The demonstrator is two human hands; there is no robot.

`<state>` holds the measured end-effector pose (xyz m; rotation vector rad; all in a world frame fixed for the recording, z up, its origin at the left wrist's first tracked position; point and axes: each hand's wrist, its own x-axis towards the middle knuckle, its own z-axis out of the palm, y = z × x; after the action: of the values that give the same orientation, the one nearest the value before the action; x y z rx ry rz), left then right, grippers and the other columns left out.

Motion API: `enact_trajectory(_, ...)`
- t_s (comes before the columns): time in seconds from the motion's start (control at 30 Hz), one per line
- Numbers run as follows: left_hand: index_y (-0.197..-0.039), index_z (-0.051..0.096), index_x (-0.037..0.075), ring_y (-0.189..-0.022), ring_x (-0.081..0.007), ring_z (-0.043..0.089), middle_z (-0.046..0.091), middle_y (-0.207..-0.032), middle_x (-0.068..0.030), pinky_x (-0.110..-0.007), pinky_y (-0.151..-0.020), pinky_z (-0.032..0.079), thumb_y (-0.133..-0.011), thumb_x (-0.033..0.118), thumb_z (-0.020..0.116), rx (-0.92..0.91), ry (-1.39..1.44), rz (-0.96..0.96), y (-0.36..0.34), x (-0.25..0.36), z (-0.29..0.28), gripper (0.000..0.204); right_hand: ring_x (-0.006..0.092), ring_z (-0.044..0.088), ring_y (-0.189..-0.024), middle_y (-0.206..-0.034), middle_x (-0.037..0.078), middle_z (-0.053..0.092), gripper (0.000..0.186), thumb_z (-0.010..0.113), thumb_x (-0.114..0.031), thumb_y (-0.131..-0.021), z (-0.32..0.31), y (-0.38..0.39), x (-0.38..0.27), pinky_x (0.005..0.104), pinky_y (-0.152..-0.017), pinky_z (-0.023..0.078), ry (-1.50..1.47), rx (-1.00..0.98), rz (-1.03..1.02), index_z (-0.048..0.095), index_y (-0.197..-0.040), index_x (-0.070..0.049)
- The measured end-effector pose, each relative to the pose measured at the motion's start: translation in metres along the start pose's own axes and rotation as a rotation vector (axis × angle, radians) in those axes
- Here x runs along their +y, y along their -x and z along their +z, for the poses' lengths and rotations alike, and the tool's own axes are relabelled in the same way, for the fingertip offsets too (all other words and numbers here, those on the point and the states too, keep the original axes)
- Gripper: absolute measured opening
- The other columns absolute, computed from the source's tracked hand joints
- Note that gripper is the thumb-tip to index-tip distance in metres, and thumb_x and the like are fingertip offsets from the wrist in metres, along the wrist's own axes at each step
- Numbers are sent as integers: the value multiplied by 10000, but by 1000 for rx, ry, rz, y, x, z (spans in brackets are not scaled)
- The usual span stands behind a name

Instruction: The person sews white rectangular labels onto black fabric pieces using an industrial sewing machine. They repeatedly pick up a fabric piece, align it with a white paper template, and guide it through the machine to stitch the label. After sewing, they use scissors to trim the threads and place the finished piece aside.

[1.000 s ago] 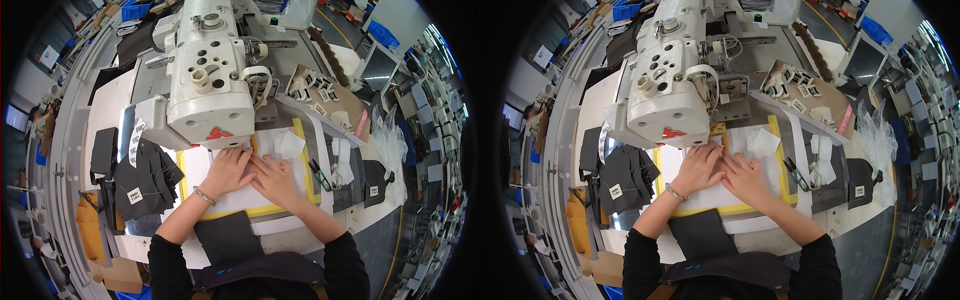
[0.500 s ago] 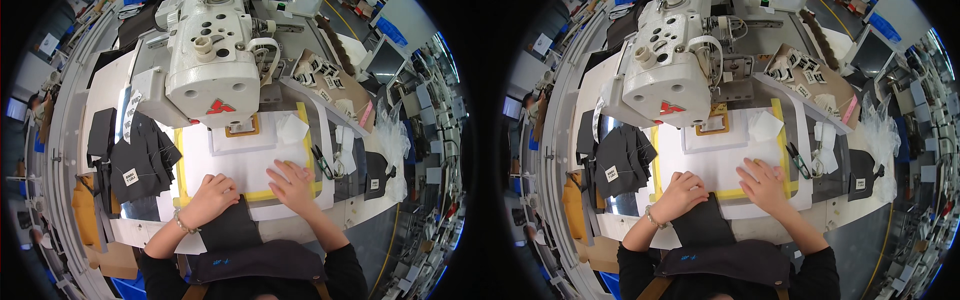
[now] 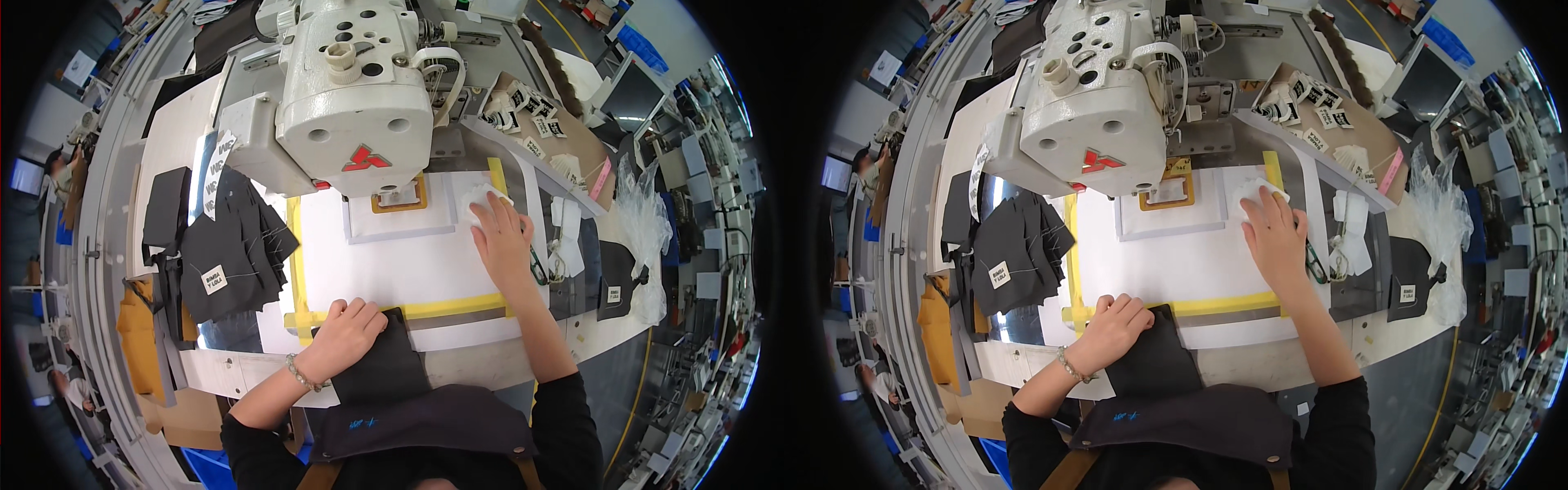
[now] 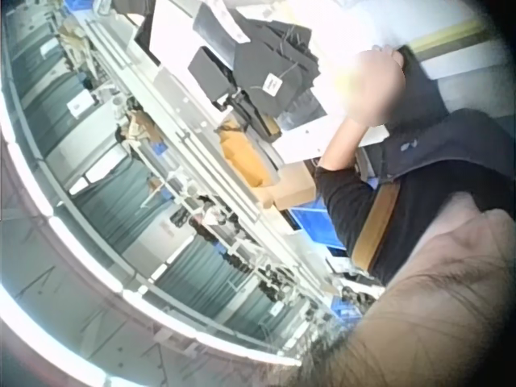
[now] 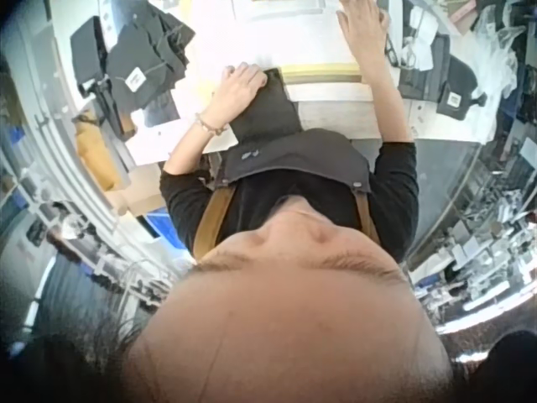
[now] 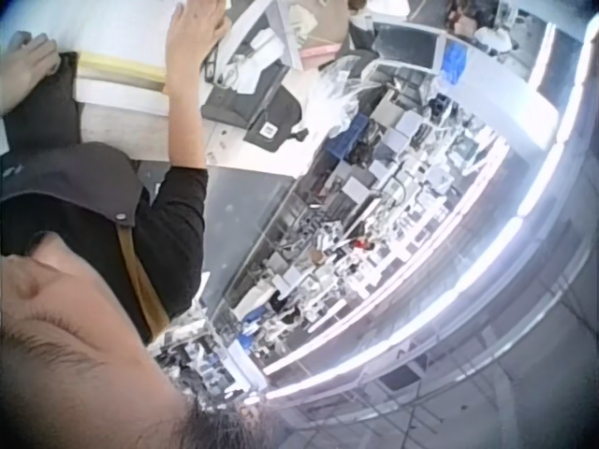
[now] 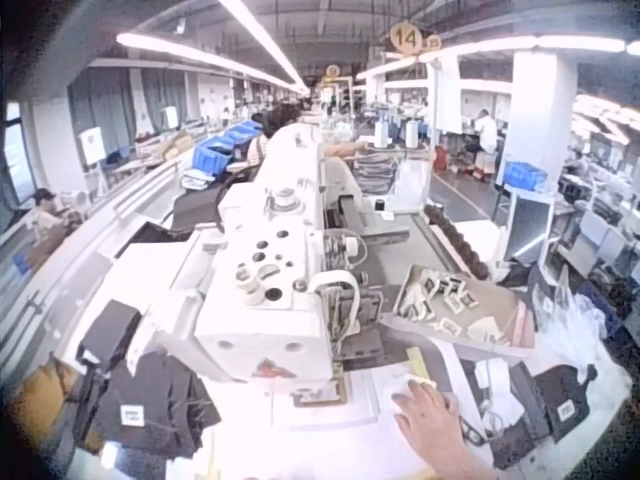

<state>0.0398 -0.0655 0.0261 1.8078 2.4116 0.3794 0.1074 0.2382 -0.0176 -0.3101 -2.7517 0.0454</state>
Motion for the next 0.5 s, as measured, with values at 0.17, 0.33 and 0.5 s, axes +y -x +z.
enact_trajectory(0.17,-945,605,148,-865,-148,541,543,-884,13,-321,-784,342,-809,136,616,71,-101,70,17,-2,14,137,180,471,-1239,-1376,56,494,392,685,-228,-855,-2,6,10,451,-1012,269,122,7,24,562,-1227,-215)
enact_trajectory(0.33,-950,626,165,-840,-100,546,543,-878,47,-270,-744,350,-786,153,617,303,-270,211,28,-6,4,165,184,606,-1058,-1301,106,574,402,693,-217,-835,-19,22,2,416,-999,255,-128,353,-298,565,-1215,-232)
enact_trajectory(0.5,-897,615,186,-848,-91,551,564,-907,68,-271,-747,341,-779,175,618,486,-378,263,9,-8,-21,118,205,669,-898,-1263,175,590,441,706,-164,-805,-44,51,-60,373,-818,475,-812,246,-662,587,-1229,-174)
